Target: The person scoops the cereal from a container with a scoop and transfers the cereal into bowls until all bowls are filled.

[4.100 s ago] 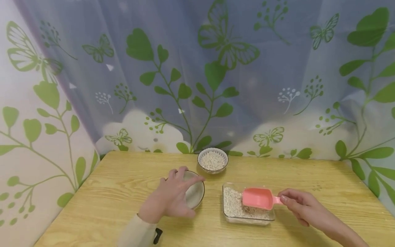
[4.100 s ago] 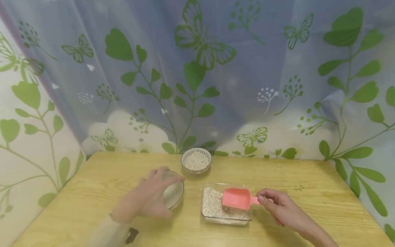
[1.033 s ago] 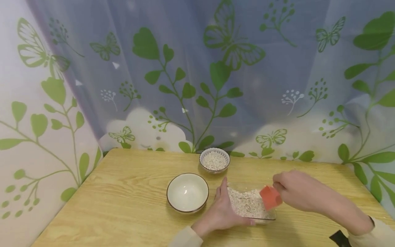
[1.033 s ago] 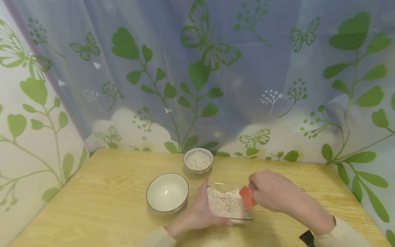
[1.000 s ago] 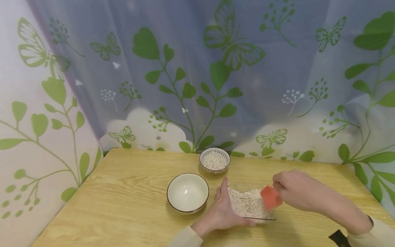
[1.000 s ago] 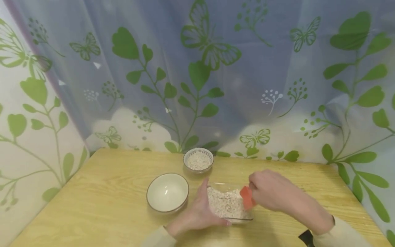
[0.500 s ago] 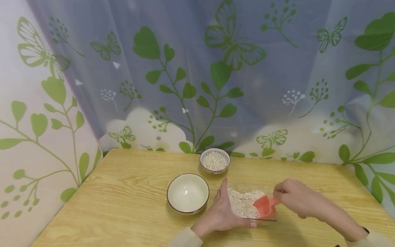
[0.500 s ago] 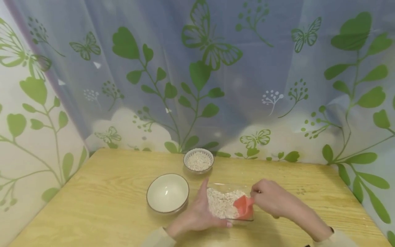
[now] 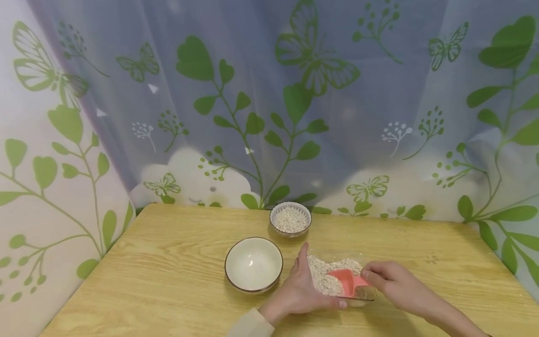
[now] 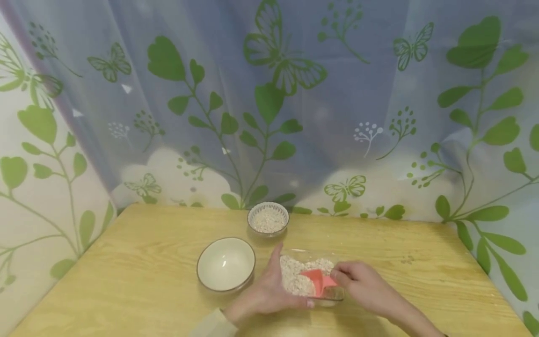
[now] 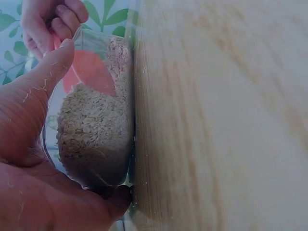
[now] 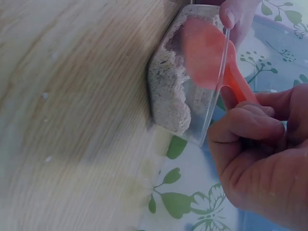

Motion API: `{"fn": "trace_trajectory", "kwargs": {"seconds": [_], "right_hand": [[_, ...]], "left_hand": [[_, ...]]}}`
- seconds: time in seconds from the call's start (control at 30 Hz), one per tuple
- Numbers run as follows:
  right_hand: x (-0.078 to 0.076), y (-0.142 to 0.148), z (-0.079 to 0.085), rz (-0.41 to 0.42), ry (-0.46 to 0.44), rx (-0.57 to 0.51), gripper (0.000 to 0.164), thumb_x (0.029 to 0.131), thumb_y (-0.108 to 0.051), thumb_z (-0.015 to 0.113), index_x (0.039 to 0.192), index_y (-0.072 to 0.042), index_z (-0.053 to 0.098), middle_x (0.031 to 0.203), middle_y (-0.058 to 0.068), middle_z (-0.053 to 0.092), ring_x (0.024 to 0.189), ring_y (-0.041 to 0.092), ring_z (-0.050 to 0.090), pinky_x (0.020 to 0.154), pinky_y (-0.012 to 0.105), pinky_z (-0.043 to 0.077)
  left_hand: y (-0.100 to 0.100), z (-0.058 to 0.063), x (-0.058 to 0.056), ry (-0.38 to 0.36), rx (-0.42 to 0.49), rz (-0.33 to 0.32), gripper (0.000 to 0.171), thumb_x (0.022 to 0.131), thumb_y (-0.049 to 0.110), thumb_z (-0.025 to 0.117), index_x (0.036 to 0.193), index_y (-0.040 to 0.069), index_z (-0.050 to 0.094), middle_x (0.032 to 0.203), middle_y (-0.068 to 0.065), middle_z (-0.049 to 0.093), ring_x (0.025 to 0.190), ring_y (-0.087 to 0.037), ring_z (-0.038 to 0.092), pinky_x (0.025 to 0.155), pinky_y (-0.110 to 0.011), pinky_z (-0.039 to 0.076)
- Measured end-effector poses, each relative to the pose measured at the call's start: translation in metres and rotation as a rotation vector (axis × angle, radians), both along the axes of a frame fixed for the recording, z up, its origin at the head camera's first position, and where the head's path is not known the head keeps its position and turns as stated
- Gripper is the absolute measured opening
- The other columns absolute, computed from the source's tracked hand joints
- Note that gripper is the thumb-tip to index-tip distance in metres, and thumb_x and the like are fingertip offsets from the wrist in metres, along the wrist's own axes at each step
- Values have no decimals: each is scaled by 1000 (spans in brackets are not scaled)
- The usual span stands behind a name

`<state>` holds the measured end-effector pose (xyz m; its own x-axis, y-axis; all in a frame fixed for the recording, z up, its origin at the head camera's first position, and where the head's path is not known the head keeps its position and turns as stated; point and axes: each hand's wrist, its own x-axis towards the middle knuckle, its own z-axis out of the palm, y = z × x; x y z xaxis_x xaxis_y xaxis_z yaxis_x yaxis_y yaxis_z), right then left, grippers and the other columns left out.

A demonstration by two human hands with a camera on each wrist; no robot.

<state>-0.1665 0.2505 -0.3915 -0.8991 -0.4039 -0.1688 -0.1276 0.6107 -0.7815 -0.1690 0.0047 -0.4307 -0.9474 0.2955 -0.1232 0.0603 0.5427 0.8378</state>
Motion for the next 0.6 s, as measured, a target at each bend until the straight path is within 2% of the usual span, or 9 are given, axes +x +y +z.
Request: {"fn": "trace_trajectory", "kwargs": {"seconds": [0.13,0.37,0.6], "right_hand": [[-1,-6,0,11,32,8,29,108,-24,50,96,-3,65,71,-2,44,60,6,35,53,26,32],[1,-12,-2,4,-18,-31,28,108,-22,49,100,0,66,71,-2,46,60,7,38,52,25,35],[1,-16,-5,10,-31,-57,31,108,-23,49,106,2,67,71,-2,44,61,7,36,52,25,33]], "left_hand": [[0,0,0,-7,5,-4,146,62,54,96,165,17,0,163,-27,30,149,-42,37,115,-61,41],[0,1,0,-13,4,0,146,61,54,96,165,18,0,164,-27,29,149,-43,36,117,-61,39],[1,1,1,-14,-1,8,148,60,54,96,165,20,-2,166,-25,25,151,-44,33,117,-63,38]]}}
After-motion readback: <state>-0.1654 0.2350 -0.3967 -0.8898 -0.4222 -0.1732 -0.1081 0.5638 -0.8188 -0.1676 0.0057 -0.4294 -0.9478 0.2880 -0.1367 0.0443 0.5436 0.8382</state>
